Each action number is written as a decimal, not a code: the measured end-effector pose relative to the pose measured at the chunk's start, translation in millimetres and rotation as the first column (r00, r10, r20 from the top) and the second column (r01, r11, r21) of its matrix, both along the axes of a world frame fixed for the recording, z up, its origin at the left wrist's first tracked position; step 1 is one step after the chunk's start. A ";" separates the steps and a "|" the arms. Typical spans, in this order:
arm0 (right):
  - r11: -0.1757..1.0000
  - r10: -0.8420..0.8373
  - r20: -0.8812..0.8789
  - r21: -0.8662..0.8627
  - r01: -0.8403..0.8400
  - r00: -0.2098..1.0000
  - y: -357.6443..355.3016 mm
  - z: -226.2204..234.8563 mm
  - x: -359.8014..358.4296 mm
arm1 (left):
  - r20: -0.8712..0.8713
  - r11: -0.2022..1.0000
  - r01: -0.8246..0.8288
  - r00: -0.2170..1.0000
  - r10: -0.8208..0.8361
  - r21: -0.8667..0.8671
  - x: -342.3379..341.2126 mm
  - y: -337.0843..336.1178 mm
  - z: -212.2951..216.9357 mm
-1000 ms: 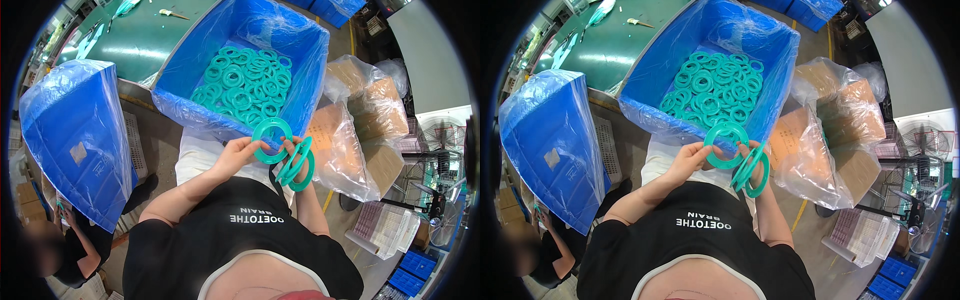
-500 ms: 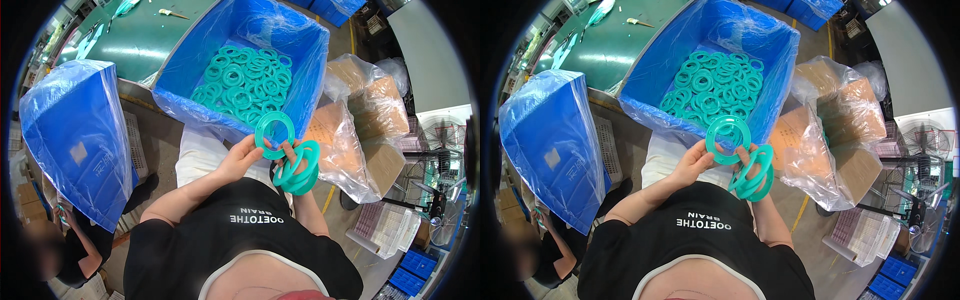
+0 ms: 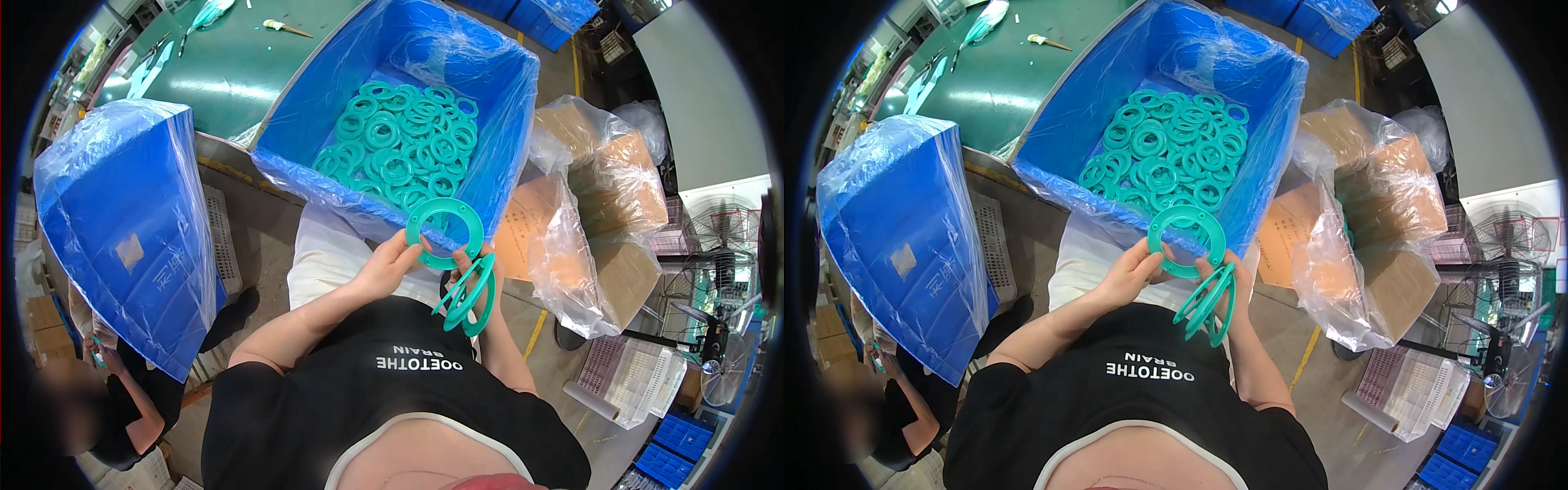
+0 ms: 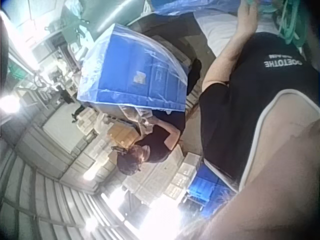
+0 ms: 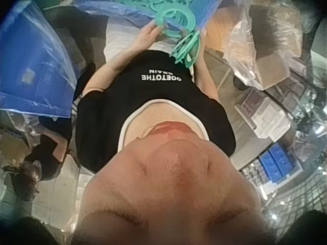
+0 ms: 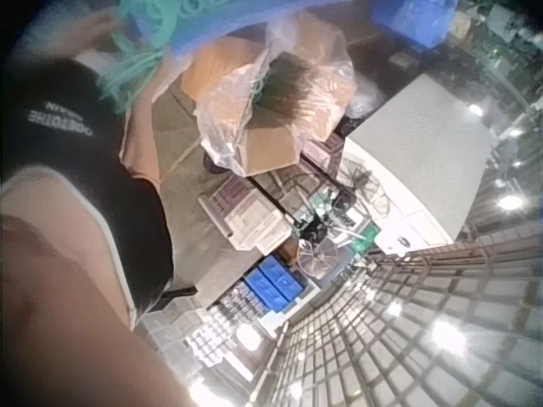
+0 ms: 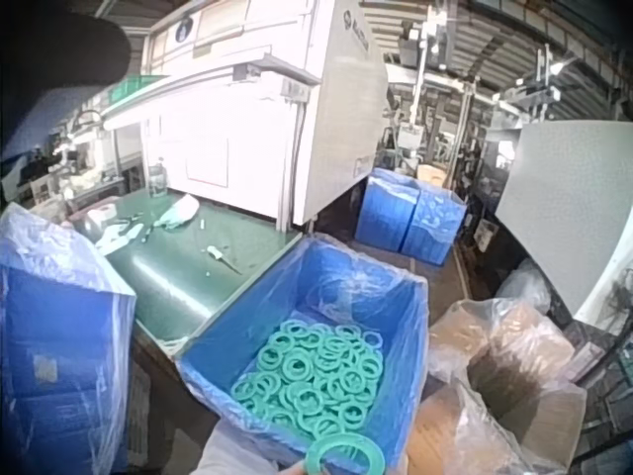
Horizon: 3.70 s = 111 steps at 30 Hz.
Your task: Sorting green plastic rings from a large blue bin into stacks or smaller batches for inspection.
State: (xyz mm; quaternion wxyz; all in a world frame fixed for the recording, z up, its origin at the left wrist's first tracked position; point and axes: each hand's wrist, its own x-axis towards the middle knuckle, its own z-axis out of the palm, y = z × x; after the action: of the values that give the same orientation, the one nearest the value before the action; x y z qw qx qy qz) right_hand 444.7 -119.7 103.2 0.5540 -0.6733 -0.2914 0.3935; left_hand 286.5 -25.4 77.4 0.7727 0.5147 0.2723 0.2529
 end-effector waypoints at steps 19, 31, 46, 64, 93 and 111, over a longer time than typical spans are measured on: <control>0.971 -0.100 -0.249 0.186 0.149 0.963 11.5 -1.3 65.7 | 0.045 0.949 0.074 0.997 -0.063 -0.306 -1.2 2.7 2.6; 0.985 0.143 -0.219 0.124 -0.118 0.965 23.1 -6.4 16.6 | -0.083 0.998 0.003 0.997 0.002 0.065 4.6 -4.3 16.9; 0.871 0.488 0.848 -0.453 0.191 -0.209 118.3 26.3 209.1 | -0.037 0.987 -0.063 0.998 0.058 -0.147 3.5 0.3 25.6; 0.971 0.042 0.165 -0.240 -0.001 0.985 31.8 61.0 176.1 | -0.003 0.945 -0.055 0.998 0.057 -0.324 -8.9 19.2 19.2; 0.863 0.427 -0.237 -0.180 -0.471 0.873 -0.9 24.6 22.9 | -0.166 0.485 0.036 0.959 0.228 0.874 -14.4 17.5 19.9; 0.992 0.104 0.302 -0.099 -0.078 0.947 12.4 6.5 43.6 | 0.095 0.889 0.175 0.984 -0.148 -0.423 -3.8 17.2 20.9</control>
State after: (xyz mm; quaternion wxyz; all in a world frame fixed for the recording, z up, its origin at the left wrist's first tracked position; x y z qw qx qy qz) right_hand 488.3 -107.3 109.7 0.4538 -0.7353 -0.3875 0.3214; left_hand 282.7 -8.2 98.3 0.8930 0.3450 0.2543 0.1370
